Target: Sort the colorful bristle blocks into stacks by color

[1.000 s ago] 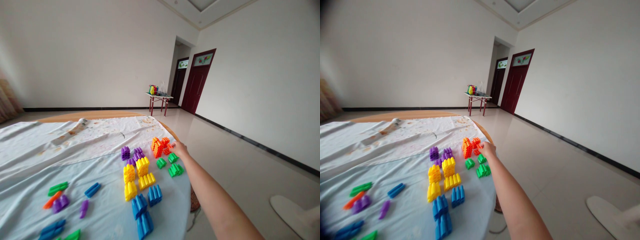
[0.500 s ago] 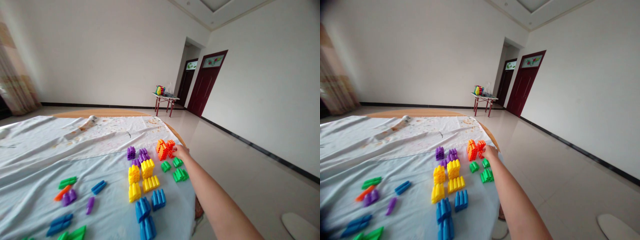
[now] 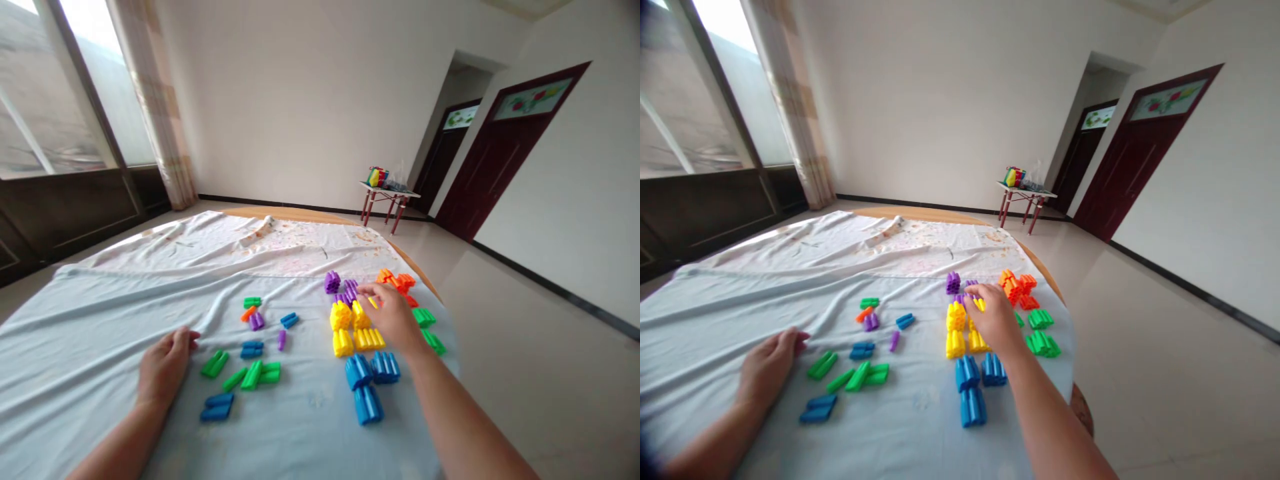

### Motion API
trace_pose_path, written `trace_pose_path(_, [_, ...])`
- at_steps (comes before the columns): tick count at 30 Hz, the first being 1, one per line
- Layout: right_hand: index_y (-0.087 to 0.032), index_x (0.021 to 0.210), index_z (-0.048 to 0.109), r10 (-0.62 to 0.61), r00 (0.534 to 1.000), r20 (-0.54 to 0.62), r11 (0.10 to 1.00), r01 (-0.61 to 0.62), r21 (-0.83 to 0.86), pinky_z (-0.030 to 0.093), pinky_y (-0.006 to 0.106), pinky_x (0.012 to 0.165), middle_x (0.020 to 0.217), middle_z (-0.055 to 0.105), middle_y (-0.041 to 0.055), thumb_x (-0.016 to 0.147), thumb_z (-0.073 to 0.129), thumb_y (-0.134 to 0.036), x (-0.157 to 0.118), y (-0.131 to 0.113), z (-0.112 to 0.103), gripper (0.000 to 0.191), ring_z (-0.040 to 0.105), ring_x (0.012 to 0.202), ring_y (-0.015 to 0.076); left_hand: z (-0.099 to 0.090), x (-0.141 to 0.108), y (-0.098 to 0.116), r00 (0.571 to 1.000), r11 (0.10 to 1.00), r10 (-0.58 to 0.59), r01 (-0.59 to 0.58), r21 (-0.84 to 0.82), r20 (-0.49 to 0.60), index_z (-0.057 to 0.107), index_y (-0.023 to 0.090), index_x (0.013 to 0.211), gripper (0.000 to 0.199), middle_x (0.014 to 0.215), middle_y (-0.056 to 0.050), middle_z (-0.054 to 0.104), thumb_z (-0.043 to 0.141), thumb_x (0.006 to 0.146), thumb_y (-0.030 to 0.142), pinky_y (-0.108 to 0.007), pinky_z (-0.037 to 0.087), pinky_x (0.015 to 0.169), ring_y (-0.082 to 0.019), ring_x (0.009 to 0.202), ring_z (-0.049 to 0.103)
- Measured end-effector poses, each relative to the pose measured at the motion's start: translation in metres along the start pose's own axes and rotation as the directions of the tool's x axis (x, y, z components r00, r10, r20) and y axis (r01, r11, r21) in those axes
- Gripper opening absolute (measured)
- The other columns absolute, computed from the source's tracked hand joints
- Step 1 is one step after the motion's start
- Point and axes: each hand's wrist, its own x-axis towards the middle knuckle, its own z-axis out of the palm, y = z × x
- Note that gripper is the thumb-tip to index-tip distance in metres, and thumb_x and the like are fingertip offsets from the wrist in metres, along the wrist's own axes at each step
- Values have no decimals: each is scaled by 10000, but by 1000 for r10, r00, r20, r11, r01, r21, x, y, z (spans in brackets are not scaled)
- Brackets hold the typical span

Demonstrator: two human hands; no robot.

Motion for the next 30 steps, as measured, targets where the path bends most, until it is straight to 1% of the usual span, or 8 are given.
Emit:
trace_pose_path(3, [-203,952,658,-68,987,142,996,58,74,450,309,866,947,686,50,822,571,-255,-3,-49,40,165,603,930,186,5,-1,-5,999,997,-15,19,-79,43,672,162,744,398,596,0,639,434,749,481,-275,429,612,-195,632,585])
trace_pose_path(5, [-193,964,660,-89,966,241,993,69,92,450,293,852,941,688,47,810,590,-235,-3,-69,70,175,604,918,180,7,-2,-7,998,990,-14,22,-140,54,662,165,730,430,595,-15,632,414,745,517,-286,436,613,-200,624,579])
trace_pose_path(9, [-185,969,671,-69,917,392,998,59,36,429,277,890,980,695,51,788,597,-190,-1,-90,127,196,600,975,186,8,-2,-10,998,967,-13,27,-255,58,644,171,710,458,600,-30,624,400,737,558,-292,448,600,-195,598,565])
trace_pose_path(13, [-196,978,674,-51,894,446,994,88,-64,410,280,913,1020,687,55,782,594,-201,4,-101,168,213,587,1013,194,9,-3,-11,998,943,-19,39,-331,64,635,165,700,477,587,-31,607,402,736,579,-287,438,586,-183,577,543])
trace_pose_path(17, [-225,987,674,-27,887,461,983,108,-150,407,290,883,994,680,49,801,568,-236,11,-111,193,214,579,988,194,12,-4,-12,997,935,-16,42,-352,77,638,169,701,487,595,-28,601,402,745,592,-292,418,600,-182,590,536])
trace_pose_path(21, [-251,1041,659,10,907,421,968,97,-232,396,339,866,1011,662,63,835,537,-343,19,-121,211,257,548,1012,220,15,-4,-15,994,939,-18,54,-340,109,641,175,713,490,609,-25,603,393,756,596,-299,407,615,-185,600,533])
trace_pose_path(25, [-228,978,670,57,903,425,934,102,-342,369,402,879,995,655,92,809,568,-451,25,-128,226,298,530,1016,252,14,-5,-13,992,940,-40,79,-331,123,637,181,714,486,612,-23,603,394,745,602,-305,407,624,-191,609,534])
trace_pose_path(30, [-213,873,680,41,880,473,929,141,-342,357,409,871,971,662,88,841,521,-261,27,-127,235,170,540,998,242,10,-5,-7,990,942,-57,97,-320,131,637,191,706,465,602,-18,599,407,717,595,-316,413,644,-200,625,543])
